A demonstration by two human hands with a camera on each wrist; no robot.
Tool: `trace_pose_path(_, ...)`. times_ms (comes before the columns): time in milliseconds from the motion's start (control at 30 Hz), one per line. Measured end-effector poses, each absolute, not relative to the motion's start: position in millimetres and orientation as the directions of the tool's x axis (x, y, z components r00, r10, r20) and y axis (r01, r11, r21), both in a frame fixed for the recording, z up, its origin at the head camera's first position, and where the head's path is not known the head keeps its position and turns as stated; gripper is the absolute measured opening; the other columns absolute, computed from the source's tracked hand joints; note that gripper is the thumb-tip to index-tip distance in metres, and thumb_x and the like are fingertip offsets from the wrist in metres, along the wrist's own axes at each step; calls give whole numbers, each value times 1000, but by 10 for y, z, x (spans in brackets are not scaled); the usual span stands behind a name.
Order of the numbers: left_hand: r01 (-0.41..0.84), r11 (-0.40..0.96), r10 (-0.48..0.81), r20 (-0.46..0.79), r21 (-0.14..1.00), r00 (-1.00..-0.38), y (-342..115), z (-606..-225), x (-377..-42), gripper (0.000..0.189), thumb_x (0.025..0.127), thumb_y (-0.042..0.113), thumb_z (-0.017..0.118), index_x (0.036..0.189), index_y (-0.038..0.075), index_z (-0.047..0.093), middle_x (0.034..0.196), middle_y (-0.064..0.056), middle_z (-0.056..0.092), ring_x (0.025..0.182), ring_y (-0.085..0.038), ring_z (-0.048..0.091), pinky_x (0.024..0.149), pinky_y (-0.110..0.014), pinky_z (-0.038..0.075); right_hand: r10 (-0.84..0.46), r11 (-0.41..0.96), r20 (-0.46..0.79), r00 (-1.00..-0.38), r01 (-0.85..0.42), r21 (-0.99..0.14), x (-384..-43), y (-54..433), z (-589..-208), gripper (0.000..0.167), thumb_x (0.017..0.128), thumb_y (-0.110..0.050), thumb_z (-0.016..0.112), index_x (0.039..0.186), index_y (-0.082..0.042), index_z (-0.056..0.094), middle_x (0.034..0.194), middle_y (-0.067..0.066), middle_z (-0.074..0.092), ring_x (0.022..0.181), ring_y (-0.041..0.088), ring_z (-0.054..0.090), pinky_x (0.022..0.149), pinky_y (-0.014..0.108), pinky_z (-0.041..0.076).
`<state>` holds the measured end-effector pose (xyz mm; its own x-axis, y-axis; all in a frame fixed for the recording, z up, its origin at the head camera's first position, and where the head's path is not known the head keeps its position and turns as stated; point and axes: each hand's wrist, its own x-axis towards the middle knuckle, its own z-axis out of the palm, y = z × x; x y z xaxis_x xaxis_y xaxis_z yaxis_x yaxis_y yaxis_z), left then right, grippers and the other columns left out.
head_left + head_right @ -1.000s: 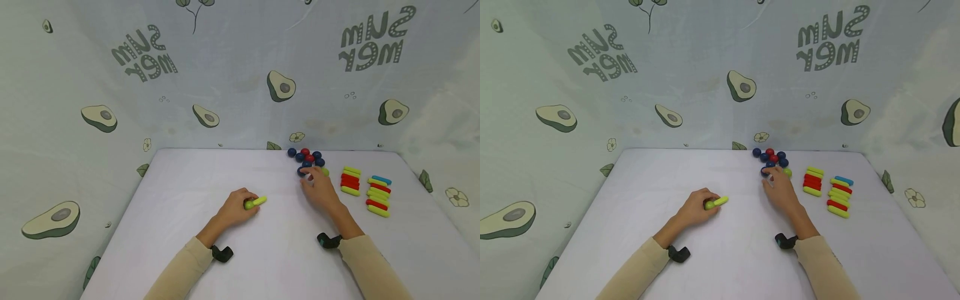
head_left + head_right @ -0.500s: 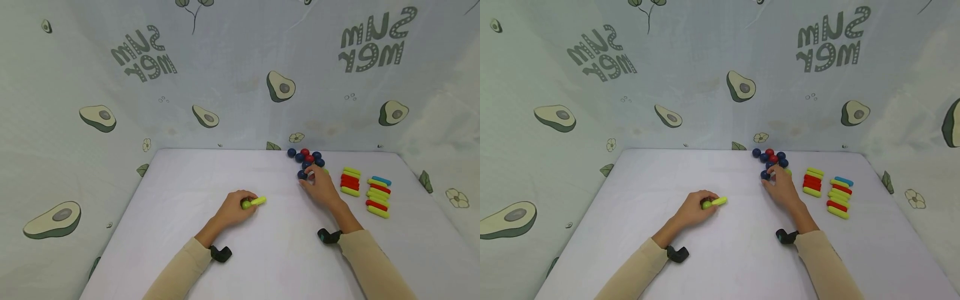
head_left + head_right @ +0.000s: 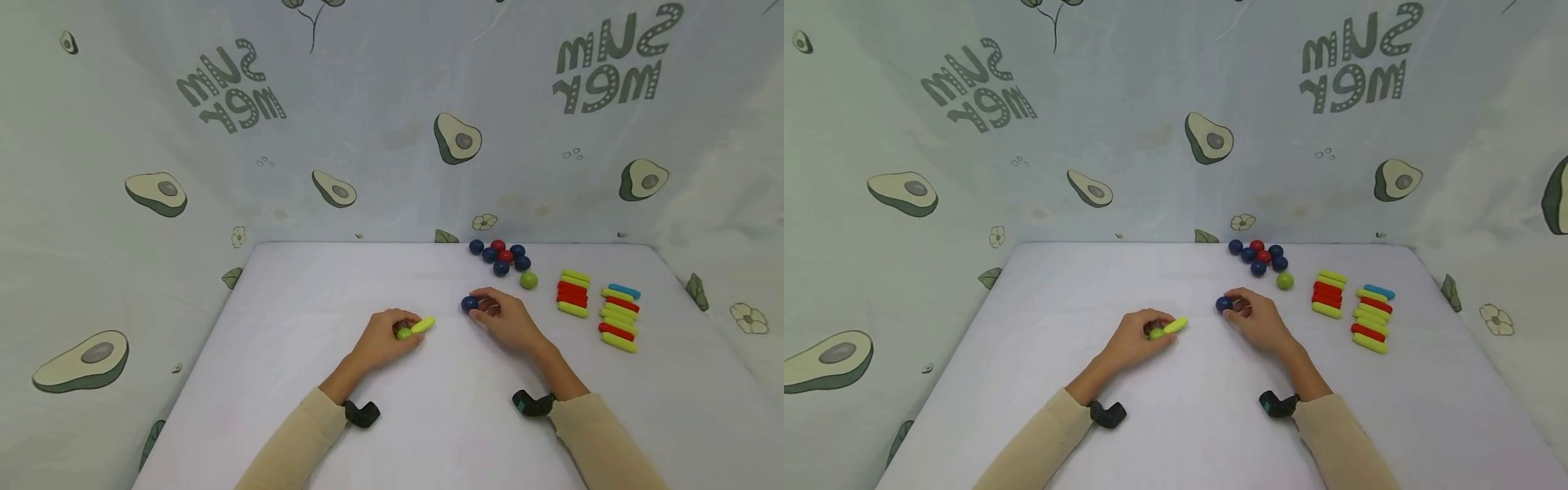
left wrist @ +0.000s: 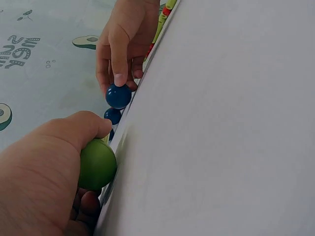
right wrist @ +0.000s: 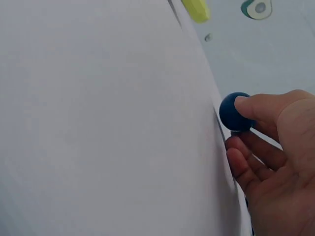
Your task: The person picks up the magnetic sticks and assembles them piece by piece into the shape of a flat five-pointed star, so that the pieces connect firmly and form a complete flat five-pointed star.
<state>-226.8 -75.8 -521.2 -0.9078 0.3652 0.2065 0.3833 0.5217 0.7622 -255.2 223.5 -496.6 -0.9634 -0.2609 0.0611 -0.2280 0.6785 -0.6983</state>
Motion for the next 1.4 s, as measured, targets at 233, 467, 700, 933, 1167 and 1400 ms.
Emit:
trace_pose_path(233, 400, 524, 371, 222, 752, -902, -773, -5203, -2289, 28, 90, 31, 80, 114, 18, 77, 96, 8, 71, 81, -5, 58, 72, -21, 51, -314, 641, 69, -947, -265, -720, -2466, 1930, -4963, 40, 98, -26, 71, 134, -10, 64, 108, 6, 70, 96, 19, 61, 85, 28, 52)
trace_pose_path(467, 411, 529, 377, 228, 742, -898, -781, -5197, -2300, 27, 90, 31, 80, 113, 18, 77, 94, 9, 70, 79, -6, 58, 70, -22, 51, -343, 613, 93, -935, -298, -732, -2443, 1781, -4964, 37, 97, -30, 72, 129, -13, 67, 101, 4, 68, 88, 17, 56, 75, 27, 46)
trace_pose_path(700, 422, 521, 386, 236, 742, -892, -760, -5189, -2294, 30, 90, 31, 80, 117, 17, 75, 96, 8, 70, 79, -5, 57, 71, -21, 50, -356, 594, 107, -928, -314, -741, -2422, 1739, -4973, 33, 95, -26, 74, 126, -15, 68, 96, 1, 66, 83, 17, 53, 72, 26, 43)
trace_pose_path(933, 425, 534, 370, 251, 731, -895, -739, -5197, -2298, 29, 94, 30, 76, 119, 18, 73, 93, 9, 71, 72, -5, 53, 65, -20, 45, -375, 587, 105, -921, -323, -742, -2423, 1718, -4987, 32, 96, -24, 73, 126, -15, 69, 102, 0, 70, 88, 16, 56, 75, 27, 45)
trace_pose_path(1167, 428, 545, 376, 246, 721, -893, -761, -5188, -2302, 31, 93, 24, 74, 123, 17, 70, 90, 10, 68, 66, -4, 51, 60, -20, 43, -223, 658, 26, -974, -170, -733, -2473, 2013, -4917, 31, 102, -30, 66, 130, -17, 65, 117, 3, 69, 105, 21, 59, 94, 37, 50)
trace_pose_path(1400, 401, 551, 382, 205, 732, -901, -804, -5143, -2290, 43, 89, 17, 69, 132, 15, 65, 88, 9, 62, 63, -5, 48, 62, -22, 43, -83, 732, 119, -989, -141, -666, -2480, 2622, -4798, 37, 103, -29, 63, 133, -8, 63, 123, 15, 67, 108, 28, 59, 84, 13, 44)
